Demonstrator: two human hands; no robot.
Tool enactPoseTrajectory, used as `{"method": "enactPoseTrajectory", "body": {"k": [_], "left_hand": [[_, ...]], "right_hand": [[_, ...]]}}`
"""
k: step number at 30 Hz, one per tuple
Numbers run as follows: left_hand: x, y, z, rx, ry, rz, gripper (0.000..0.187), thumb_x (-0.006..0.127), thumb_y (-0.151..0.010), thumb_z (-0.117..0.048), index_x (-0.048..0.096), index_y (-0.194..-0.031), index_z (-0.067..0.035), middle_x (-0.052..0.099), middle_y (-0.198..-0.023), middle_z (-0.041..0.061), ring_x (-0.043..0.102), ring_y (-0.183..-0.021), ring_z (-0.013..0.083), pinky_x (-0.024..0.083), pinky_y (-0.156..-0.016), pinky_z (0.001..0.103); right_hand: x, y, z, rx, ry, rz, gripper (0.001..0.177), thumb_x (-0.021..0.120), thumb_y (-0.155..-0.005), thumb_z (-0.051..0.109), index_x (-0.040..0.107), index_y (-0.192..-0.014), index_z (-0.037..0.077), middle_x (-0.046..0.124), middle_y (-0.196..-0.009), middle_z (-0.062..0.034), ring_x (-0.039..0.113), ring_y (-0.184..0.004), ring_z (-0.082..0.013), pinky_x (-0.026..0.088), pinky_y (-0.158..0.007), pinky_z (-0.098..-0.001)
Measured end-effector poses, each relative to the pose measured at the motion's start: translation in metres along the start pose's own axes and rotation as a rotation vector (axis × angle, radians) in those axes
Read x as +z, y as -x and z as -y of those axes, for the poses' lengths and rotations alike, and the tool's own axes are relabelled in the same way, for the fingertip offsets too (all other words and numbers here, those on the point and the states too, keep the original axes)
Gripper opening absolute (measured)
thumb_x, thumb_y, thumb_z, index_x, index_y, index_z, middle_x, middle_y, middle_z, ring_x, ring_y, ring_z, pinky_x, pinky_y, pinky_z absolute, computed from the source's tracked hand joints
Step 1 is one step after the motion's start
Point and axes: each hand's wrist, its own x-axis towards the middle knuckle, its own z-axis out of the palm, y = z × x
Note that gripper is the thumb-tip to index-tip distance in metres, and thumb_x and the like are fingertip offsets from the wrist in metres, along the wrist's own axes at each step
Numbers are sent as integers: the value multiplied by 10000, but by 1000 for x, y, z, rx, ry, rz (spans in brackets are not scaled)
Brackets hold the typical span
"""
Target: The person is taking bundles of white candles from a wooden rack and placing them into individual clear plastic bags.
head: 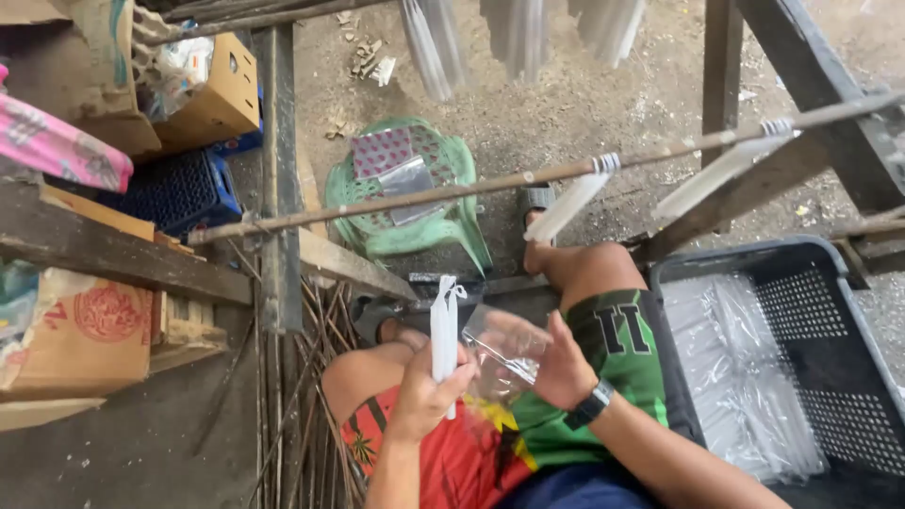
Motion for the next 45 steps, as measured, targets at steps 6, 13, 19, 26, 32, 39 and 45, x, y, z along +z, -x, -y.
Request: {"method": "enactPoseTrajectory", "body": {"k": [6, 13, 19, 26, 32, 39, 45], "left_hand": [[3, 38, -36, -163, -271, 46, 101, 586, -726, -133, 508, -665, -117, 525, -618, -12, 458, -539, 110, 377, -536, 257], [-1, 35, -30, -352, -444, 3, 98, 598, -723, -220, 590, -781, -141, 563, -634, -19, 518, -589, 98, 424, -564, 250], [11, 42, -20, -52, -712, -368, 231, 653, -733, -192, 529, -905, -102, 643, -798, 71, 617, -766, 299, 488, -648, 390], [55, 52, -42, 261, -479, -54, 335, 634, -703, -196, 478, -986, -111, 566, -935, 103, 559, -856, 347, 468, -701, 417], [73, 54, -53, 178, -501, -11, 217, 565, -736, -229, 430, -895, -168, 567, -715, 66, 589, -686, 308, 423, -579, 388], [75, 57, -79, 334, -215, -290, 286, 512, -804, -316, 434, -963, -91, 548, -727, 19, 543, -597, 141, 411, -543, 276], [52, 75, -87, 297, -95, -235, 213, 487, -834, -285, 421, -949, -118, 628, -807, -28, 626, -720, 84, 484, -629, 223]], "right_hand": [[2, 28, 23, -290, 279, -66, 363, 551, -791, 208, 536, -1084, -5, 620, -822, -124, 594, -676, -184, 450, -581, -251], [-7, 65, 46, -313, 550, -160, 71, 583, -797, 130, 553, -772, 71, 543, -656, -34, 522, -552, -118, 373, -475, -198], [-6, 90, 32, -587, 926, -264, 106, 602, -808, 89, 591, -846, -10, 569, -611, -66, 485, -533, -47, 345, -454, -129], [24, 97, 33, -644, 1453, 11, 159, 655, -754, 190, 607, -664, 69, 564, -552, -35, 516, -486, -156, 389, -467, -240], [33, 109, 44, -705, 1260, 118, 488, 641, -704, 328, 462, -1045, 27, 516, -946, -100, 506, -860, -177, 407, -761, -302], [43, 113, 24, -593, 1400, 10, 199, 519, -864, 170, 512, -979, 7, 541, -885, -70, 510, -792, -134, 426, -733, -257], [53, 151, 33, -534, 1750, -143, 62, 565, -892, 27, 603, -930, -5, 609, -926, -100, 564, -835, -179, 405, -781, -262]]}}
